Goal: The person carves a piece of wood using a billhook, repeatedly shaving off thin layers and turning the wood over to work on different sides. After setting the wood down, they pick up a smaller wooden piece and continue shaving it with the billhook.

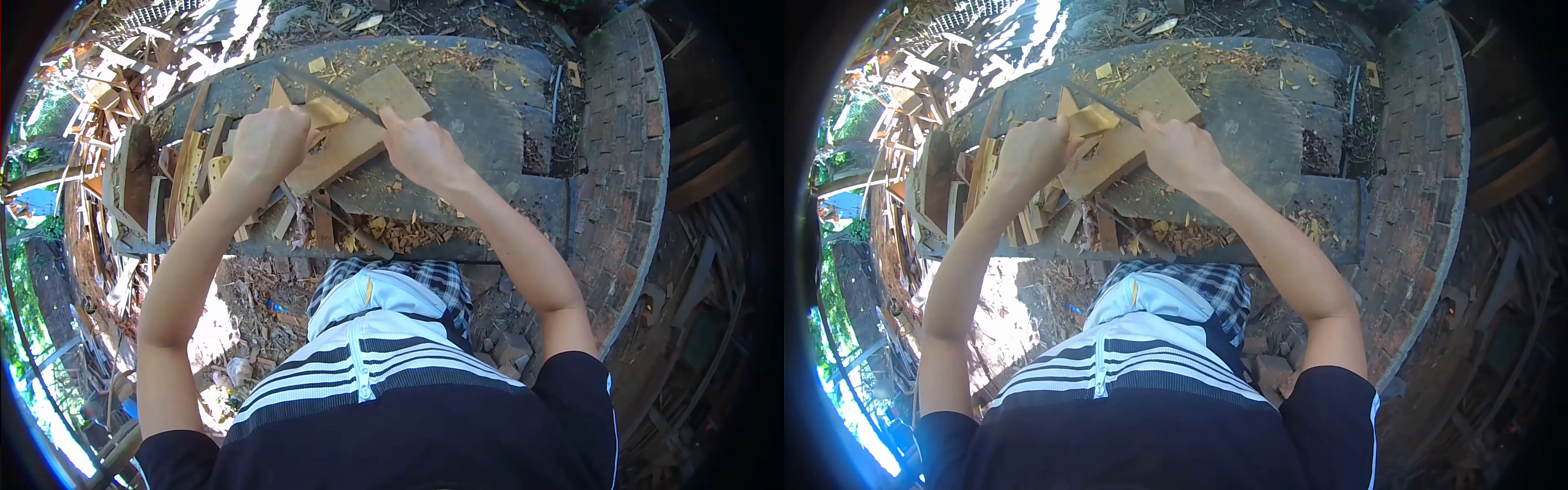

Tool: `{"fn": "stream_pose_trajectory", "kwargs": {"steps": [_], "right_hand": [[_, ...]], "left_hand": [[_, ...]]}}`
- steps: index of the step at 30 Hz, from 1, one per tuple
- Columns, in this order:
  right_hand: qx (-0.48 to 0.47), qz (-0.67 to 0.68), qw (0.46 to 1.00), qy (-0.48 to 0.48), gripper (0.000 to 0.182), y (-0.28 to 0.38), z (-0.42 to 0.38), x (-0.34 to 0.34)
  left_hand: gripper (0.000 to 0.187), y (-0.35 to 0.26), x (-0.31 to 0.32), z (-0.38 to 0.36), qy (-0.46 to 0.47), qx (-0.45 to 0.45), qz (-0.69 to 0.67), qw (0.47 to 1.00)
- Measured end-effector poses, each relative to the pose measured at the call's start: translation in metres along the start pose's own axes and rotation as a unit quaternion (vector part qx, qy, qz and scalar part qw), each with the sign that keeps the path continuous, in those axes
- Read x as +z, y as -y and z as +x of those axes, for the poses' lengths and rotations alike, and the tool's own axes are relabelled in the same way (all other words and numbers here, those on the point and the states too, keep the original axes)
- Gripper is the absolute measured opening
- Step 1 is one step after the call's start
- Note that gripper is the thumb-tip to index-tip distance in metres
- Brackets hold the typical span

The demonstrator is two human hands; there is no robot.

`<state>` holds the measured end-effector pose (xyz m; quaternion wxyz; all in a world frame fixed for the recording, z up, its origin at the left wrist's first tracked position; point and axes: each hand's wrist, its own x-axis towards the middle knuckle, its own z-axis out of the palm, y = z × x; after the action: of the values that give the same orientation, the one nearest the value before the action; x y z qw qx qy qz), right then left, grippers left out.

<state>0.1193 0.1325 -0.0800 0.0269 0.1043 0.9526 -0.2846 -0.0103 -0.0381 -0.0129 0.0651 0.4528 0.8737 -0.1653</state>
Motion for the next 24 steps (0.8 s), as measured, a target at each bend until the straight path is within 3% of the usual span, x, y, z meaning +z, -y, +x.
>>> {"fn": "stream_pose_trajectory", "kwargs": {"steps": [2, 6, 8, 9, 11, 15, 18, 20, 24], "right_hand": [[-0.022, 0.030, 0.998, -0.056, 0.016, 0.023, -0.007, -0.021], [-0.033, 0.029, 0.996, -0.072, 0.016, 0.021, -0.007, -0.009], [-0.012, -0.028, 0.999, 0.039, 0.015, -0.008, 0.005, 0.022], [-0.018, -0.031, 0.999, 0.035, 0.015, -0.010, 0.008, 0.021], [-0.055, -0.067, 0.996, -0.009, 0.014, -0.015, 0.007, 0.024], [-0.043, -0.031, 0.999, -0.006, 0.016, 0.025, -0.008, -0.019], [-0.063, 0.033, 0.993, -0.090, 0.014, 0.031, -0.009, -0.018], [-0.017, -0.025, 0.999, -0.020, 0.015, 0.002, -0.003, 0.018], [-0.018, -0.023, 1.000, 0.006, 0.014, -0.009, 0.006, 0.022]], "left_hand": [[0.029, -0.001, 0.003, -0.003, 0.004, 0.015, 0.019, 1.000], [0.014, 0.005, 0.013, -0.004, -0.029, 0.032, 0.075, 0.996], [0.012, 0.004, 0.014, -0.005, -0.028, 0.030, 0.089, 0.995], [0.012, 0.005, 0.013, -0.006, -0.021, 0.028, 0.101, 0.994], [0.012, 0.001, 0.014, -0.007, -0.025, 0.027, 0.114, 0.993], [0.013, -0.014, 0.001, -0.002, -0.039, 0.040, 0.108, 0.993], [0.015, -0.015, -0.012, -0.002, -0.011, 0.081, 0.150, 0.985], [0.016, -0.015, -0.012, -0.002, -0.013, 0.070, 0.138, 0.988], [0.015, -0.015, -0.015, -0.002, 0.018, 0.040, 0.121, 0.992]]}}
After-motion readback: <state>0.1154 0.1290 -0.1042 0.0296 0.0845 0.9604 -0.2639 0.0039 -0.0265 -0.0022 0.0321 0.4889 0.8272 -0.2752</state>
